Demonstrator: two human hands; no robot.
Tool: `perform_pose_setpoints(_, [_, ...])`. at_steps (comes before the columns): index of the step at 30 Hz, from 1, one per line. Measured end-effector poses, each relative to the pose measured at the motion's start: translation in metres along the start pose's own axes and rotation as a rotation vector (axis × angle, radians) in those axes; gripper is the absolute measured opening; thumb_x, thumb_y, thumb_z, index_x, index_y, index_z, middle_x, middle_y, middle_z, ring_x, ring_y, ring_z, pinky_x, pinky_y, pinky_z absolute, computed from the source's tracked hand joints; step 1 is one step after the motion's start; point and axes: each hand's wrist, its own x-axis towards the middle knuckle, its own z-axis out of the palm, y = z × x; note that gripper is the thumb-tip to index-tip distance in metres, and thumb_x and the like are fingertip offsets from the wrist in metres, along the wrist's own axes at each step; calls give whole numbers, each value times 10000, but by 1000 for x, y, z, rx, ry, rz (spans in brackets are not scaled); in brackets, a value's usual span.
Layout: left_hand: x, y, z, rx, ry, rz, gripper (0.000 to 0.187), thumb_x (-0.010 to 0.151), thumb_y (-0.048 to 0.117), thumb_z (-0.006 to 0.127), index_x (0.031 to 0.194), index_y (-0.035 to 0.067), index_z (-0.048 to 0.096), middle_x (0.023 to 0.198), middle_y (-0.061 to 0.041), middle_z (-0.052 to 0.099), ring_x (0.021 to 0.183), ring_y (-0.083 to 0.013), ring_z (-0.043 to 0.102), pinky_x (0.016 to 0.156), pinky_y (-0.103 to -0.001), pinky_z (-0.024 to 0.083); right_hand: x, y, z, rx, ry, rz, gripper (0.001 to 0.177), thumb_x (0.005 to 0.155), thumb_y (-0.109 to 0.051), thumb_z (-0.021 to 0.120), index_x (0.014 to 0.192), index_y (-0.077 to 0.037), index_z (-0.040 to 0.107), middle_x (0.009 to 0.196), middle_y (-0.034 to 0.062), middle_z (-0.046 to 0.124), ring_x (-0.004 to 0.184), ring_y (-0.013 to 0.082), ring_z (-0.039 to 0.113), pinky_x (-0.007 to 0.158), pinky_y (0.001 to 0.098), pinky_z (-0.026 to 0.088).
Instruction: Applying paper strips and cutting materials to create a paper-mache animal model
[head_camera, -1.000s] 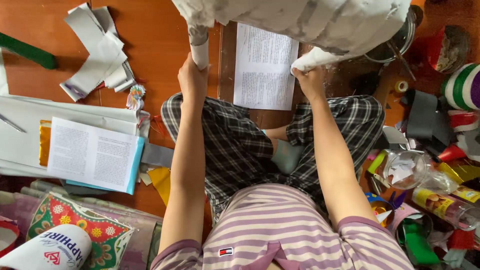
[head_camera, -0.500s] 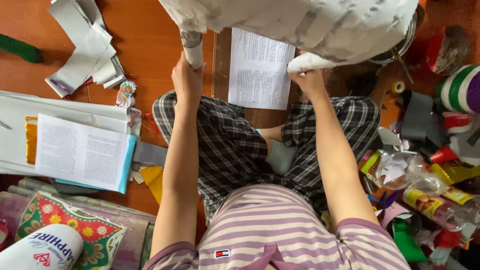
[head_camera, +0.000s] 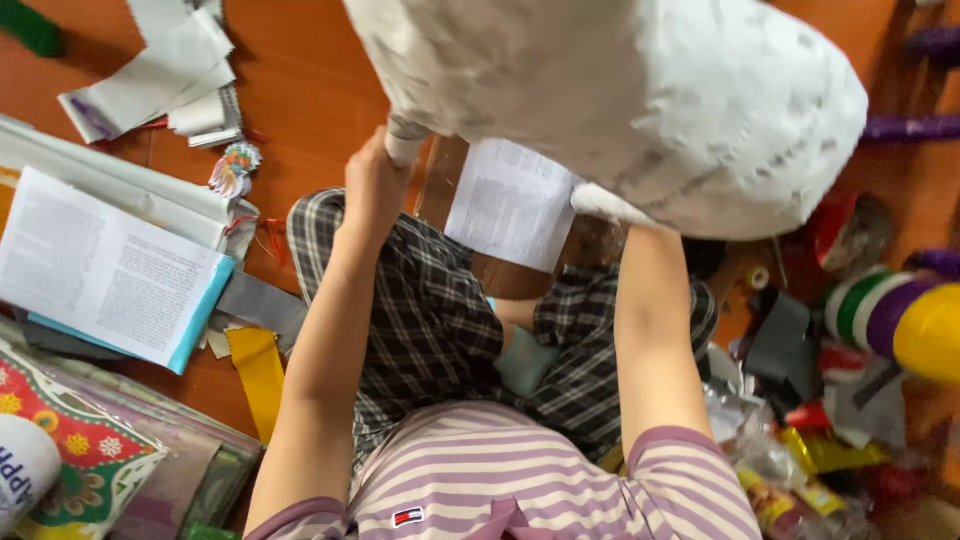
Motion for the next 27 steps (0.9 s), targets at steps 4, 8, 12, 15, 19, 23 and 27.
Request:
perform_pose_setpoints(4, [-2,2,4,17,22,-23,367,758,174,800,974,87,516,836,-197,630,818,-448,636,704,-543,500,13,-4,8,29,60,-17,512,667,-102,672,1166,7,640,1102,200,634,1150,313,557,1021,407,358])
perform_pose_setpoints(8, [-1,-8,15,47,10,-10,435,729,133,769,1089,47,540,935,-218,654,881,-434,655,768,-540,524,21,-11,21,81,123,-38,499,644,-67,660,1138,0,646,1065,188,643,1113,313,578,981,401,385])
perform_pose_setpoints(12, [1,2,15,52,-33,-34,433,712,239,780,1036,112,522,918,-154,663,893,-383,669,778,-505,541,23,-26,33,133,183,-62,491,620,-32,647,1110,-6,653,1027,175,652,1076,313,599,941,396,411])
perform_pose_setpoints(15, [4,-4,25,153,-34,-47,431,723,281,772,1031,148,502,898,-103,674,858,-331,694,758,-467,564,23,-35,45,163,211,-94,487,603,-5,638,1090,-11,658,999,166,659,1049,314,615,912,391,432])
perform_pose_setpoints(19, [-1,5,10,88,-33,-86,456,722,239,753,1041,143,442,905,-103,660,846,-360,689,749,-484,562,7,-33,53,208,270,-107,486,580,30,625,1062,-17,664,961,154,668,1012,314,635,872,386,458])
perform_pose_setpoints(23, [3,-4,25,90,-52,-101,475,731,325,773,1014,126,448,861,-143,670,822,-377,703,735,-495,574,-19,-16,42,259,355,-85,489,556,65,612,1034,-23,671,923,142,677,976,314,656,832,380,485])
perform_pose_setpoints(27, [9,-4,29,135,-47,-117,410,765,310,732,978,79,469,824,-178,671,787,-398,702,725,-508,576,-22,30,52,325,423,-59,497,533,101,599,1007,-30,678,886,129,686,939,315,677,792,375,512])
